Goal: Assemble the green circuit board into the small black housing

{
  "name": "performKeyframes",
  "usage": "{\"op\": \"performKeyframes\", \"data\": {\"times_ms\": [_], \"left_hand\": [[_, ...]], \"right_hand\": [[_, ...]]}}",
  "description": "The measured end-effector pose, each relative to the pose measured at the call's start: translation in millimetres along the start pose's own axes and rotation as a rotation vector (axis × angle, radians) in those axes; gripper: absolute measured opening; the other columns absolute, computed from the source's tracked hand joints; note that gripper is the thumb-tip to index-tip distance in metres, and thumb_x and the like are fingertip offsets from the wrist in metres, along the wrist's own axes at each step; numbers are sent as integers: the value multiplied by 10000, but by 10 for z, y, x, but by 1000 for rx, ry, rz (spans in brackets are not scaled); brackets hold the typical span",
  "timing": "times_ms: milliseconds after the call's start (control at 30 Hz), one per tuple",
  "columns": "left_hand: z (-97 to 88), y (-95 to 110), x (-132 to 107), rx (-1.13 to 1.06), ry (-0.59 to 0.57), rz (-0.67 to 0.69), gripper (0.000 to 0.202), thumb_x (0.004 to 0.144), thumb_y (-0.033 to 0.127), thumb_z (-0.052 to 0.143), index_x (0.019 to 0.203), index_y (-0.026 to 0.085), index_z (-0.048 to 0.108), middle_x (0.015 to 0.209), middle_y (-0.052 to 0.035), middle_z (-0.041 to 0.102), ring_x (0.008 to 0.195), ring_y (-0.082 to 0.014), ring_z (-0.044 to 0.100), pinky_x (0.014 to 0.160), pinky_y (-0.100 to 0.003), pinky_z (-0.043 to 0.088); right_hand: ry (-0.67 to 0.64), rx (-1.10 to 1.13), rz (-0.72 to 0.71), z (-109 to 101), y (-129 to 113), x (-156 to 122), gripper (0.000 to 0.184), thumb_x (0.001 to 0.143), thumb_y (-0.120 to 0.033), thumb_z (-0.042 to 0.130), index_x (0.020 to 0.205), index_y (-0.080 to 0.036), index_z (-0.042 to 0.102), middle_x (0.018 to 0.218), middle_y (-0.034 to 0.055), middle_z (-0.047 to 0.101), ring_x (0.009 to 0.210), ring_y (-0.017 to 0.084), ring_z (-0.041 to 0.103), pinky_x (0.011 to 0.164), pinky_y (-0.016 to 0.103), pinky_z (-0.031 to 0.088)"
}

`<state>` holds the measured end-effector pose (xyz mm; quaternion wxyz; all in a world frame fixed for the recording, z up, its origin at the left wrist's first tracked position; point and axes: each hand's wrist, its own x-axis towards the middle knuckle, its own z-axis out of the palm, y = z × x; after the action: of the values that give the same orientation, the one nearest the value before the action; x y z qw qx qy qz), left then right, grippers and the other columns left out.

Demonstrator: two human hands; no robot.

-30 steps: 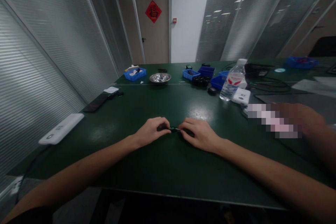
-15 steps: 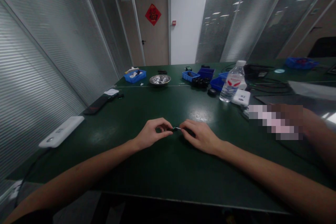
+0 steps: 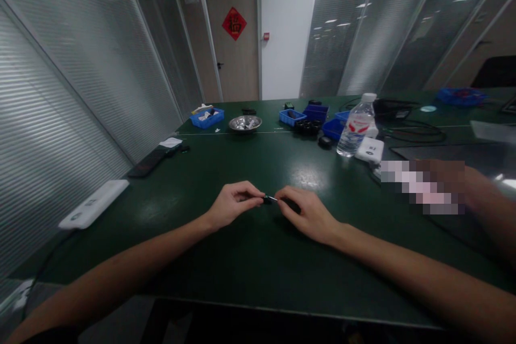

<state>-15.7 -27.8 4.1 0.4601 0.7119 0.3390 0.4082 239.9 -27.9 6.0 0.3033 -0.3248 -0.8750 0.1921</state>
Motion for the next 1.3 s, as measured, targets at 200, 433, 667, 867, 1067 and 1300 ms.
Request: {"op": "performKeyframes", "data": {"times_ms": [200, 433, 667, 867, 1067, 1300], "left_hand": [[4, -7, 5, -77, 6, 8, 219, 877, 262, 760, 1045, 121, 761, 1051, -95, 704, 935, -199, 710, 887, -391, 620], [56, 87, 5, -132, 21, 28, 195, 867, 255, 769, 996, 109, 767, 1042, -102, 705, 931, -207, 710, 875, -401, 628], [54, 122, -16, -12, 31, 78, 182, 906, 256, 726, 1023, 118, 750, 1020, -107, 695, 924, -209, 696, 836, -367, 610], [22, 147, -57, 367, -167, 334, 171, 963, 209, 644, 1090, 141, 737, 1017, -114, 717, 956, -207, 674, 885, -361, 556], [24, 156, -36, 356, -148, 345, 178, 970, 211, 647, 1108, 143, 735, 1039, -108, 729, 975, -203, 685, 892, -348, 554], [22, 137, -19, 253, -108, 229, 173, 954, 220, 677, 1098, 162, 753, 1046, -88, 726, 954, -189, 689, 835, -308, 552]], "right_hand": [[14, 52, 32, -14, -49, -6, 195, 1027, -292, 487, 1066, -207, 658, 947, 30, 687, 812, 157, 625, 725, 291, 472], [27, 93, 17, -31, -69, -18, 187, 1034, -297, 485, 1051, -206, 648, 923, 20, 675, 799, 148, 614, 716, 278, 461], [32, 54, -39, -19, -68, -12, 187, 1037, -291, 474, 1024, -200, 637, 922, 31, 660, 801, 151, 604, 722, 279, 449], [-63, -110, -127, 9, -59, -36, 159, 1003, -256, 508, 1049, -198, 648, 920, 33, 640, 774, 147, 594, 686, 273, 422], [-17, -104, -127, 30, -41, -49, 159, 1010, -253, 502, 1054, -186, 639, 931, 38, 644, 790, 153, 603, 703, 285, 434], [30, -5, -120, 12, -58, -54, 160, 1009, -245, 519, 1119, -195, 624, 974, 40, 662, 815, 151, 615, 725, 286, 467]]}}
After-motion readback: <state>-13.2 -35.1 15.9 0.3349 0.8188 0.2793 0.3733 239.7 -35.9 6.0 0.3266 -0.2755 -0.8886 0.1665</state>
